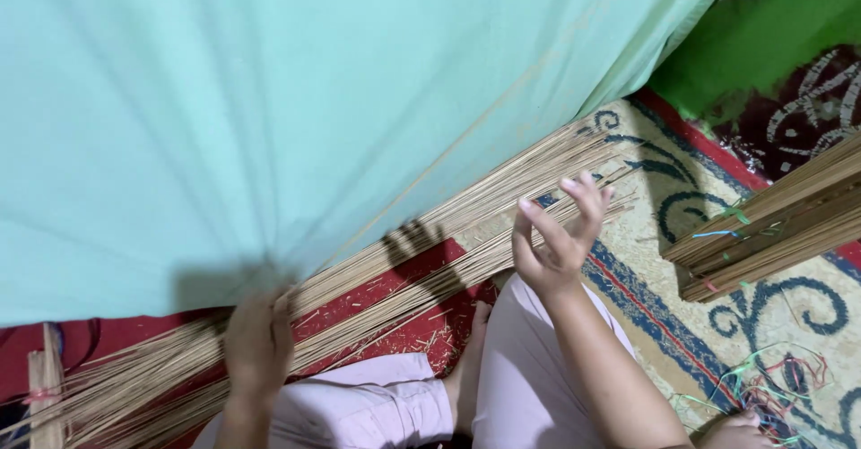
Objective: Sort thin wooden sticks and organize them into bundles while sitting on the floor
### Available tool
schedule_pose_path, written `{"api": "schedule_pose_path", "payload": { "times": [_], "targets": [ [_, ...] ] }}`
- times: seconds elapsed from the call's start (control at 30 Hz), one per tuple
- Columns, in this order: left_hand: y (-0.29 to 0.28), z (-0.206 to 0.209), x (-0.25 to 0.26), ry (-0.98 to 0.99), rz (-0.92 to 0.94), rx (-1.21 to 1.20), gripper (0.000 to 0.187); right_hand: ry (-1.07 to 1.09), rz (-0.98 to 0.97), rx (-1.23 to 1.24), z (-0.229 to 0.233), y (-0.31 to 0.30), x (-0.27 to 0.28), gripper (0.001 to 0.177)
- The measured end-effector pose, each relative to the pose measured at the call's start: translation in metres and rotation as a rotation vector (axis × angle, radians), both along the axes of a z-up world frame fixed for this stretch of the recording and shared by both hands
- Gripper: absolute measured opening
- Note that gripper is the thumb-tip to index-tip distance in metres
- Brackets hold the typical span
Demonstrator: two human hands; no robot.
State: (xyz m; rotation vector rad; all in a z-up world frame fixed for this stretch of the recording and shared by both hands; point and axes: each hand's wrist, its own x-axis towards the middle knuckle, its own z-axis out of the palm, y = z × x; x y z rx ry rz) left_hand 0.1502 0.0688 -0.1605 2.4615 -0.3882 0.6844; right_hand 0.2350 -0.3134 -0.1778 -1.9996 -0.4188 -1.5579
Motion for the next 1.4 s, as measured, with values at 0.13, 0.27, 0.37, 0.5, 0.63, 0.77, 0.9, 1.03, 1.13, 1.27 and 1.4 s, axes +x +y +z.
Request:
{"api": "schedule_pose_path", "payload": {
  "times": [0.13,0.27,0.37,0.5,0.63,0.77,0.9,1.03,1.13,1.27,1.4],
  "targets": [
    [0.011,0.112,-0.034,-0.307,0.045,-0.252,0.015,0.256,0.477,0.106,0.006,0.07,-0.027,0.04],
    [0.008,0.187,-0.083,-0.427,-0.026,-0.643,0.03,0.51,0.79,-0.069,0.023,0.137,-0.073,0.036],
    [-0.006,0.208,-0.117,-0.535,0.048,-0.912,0.031,0.792,0.89,-0.379,0.02,0.165,-0.09,0.071],
    [0.002,0.176,-0.146,-0.663,-0.15,-1.202,0.02,0.574,0.866,-0.172,-0.012,0.154,-0.086,0.03],
    [0.012,0.145,-0.155,-0.587,-0.08,-1.418,0.016,0.249,0.812,-0.037,0.001,0.107,-0.099,0.018],
    [0.034,0.081,-0.161,-0.523,-0.152,-1.699,0.017,0.081,0.52,-0.195,0.02,0.079,-0.128,0.022],
    [0.035,0.063,-0.154,-0.48,-0.133,-1.779,0.014,0.414,0.437,-0.428,0.015,0.055,-0.127,0.036],
    [0.04,0.058,-0.151,-0.481,-0.11,-1.806,0.014,0.431,0.295,-0.456,-0.032,0.015,-0.111,0.024],
    [0.039,0.055,-0.143,-0.498,0.016,-1.773,0.013,0.513,0.309,-0.467,-0.001,-0.007,-0.115,0.019],
    [0.033,0.035,-0.141,-0.435,0.117,-1.479,0.017,0.536,0.272,-0.47,0.037,-0.014,-0.127,0.019],
    [0.018,0.009,-0.144,-0.194,0.075,-1.377,0.022,0.491,0.278,-0.455,0.046,-0.016,-0.13,0.027]
  ]
}}
